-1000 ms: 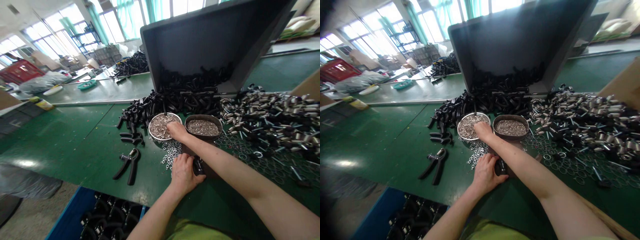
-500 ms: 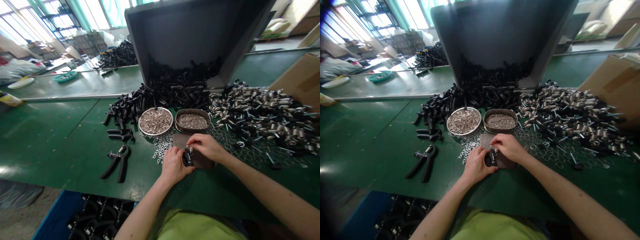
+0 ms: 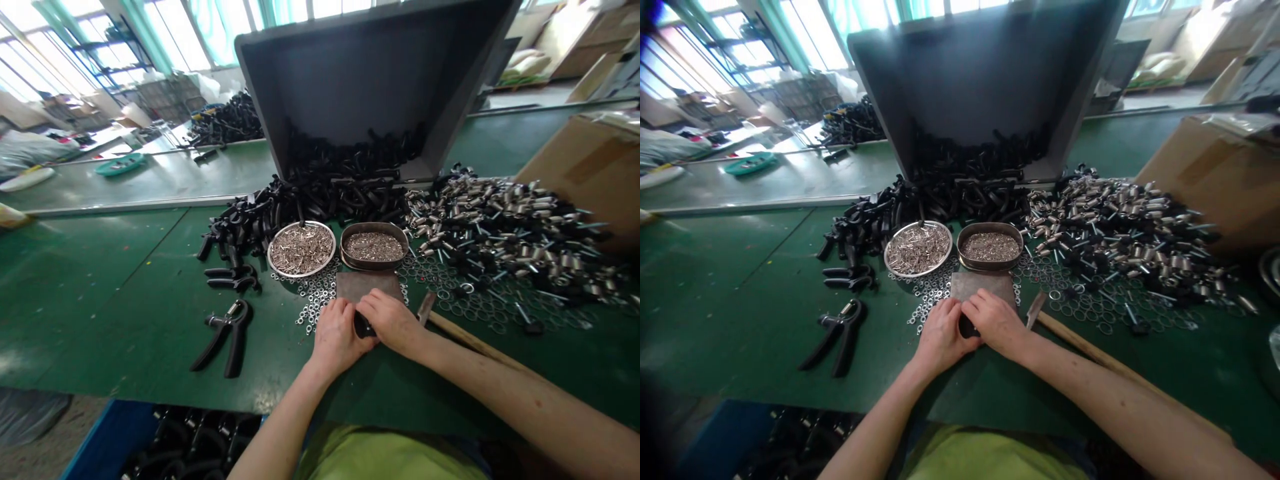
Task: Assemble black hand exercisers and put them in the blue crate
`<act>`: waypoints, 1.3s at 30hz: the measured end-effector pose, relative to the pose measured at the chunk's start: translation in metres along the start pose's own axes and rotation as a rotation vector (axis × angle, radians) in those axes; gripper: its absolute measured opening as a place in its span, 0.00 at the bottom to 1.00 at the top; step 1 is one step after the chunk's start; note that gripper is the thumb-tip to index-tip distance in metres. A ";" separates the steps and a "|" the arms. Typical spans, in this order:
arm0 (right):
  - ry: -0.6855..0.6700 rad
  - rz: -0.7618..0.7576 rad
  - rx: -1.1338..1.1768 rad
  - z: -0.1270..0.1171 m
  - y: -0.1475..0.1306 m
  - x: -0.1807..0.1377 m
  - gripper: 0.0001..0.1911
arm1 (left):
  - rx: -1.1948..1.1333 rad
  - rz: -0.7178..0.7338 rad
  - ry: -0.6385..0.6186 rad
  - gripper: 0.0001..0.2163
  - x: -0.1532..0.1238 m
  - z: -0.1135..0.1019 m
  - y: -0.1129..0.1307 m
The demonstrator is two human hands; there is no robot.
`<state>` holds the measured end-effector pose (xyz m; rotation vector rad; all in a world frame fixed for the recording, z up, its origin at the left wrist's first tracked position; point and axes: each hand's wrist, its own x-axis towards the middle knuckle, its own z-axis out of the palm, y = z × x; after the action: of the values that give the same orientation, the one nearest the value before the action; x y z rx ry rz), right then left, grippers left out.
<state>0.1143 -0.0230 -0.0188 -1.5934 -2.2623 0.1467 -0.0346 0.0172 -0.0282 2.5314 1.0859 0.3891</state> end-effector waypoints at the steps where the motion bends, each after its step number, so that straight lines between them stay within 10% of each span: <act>1: 0.017 0.038 0.030 -0.002 0.001 -0.001 0.08 | -0.007 0.002 0.007 0.22 0.000 0.000 0.000; 11: -0.217 0.512 -0.301 -0.056 0.094 0.065 0.10 | 0.007 0.069 -0.019 0.28 -0.004 -0.005 0.002; 27: -0.148 0.556 -0.185 -0.042 0.128 0.072 0.09 | -0.143 0.033 -0.051 0.27 0.002 -0.012 0.006; 39: 0.215 0.523 0.365 -0.058 0.083 0.041 0.08 | -1.793 -0.869 -0.167 0.15 0.005 -0.026 0.000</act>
<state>0.1966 0.0372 0.0201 -1.8471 -1.5148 0.4683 -0.0416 0.0263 -0.0041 0.4597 0.8815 0.4970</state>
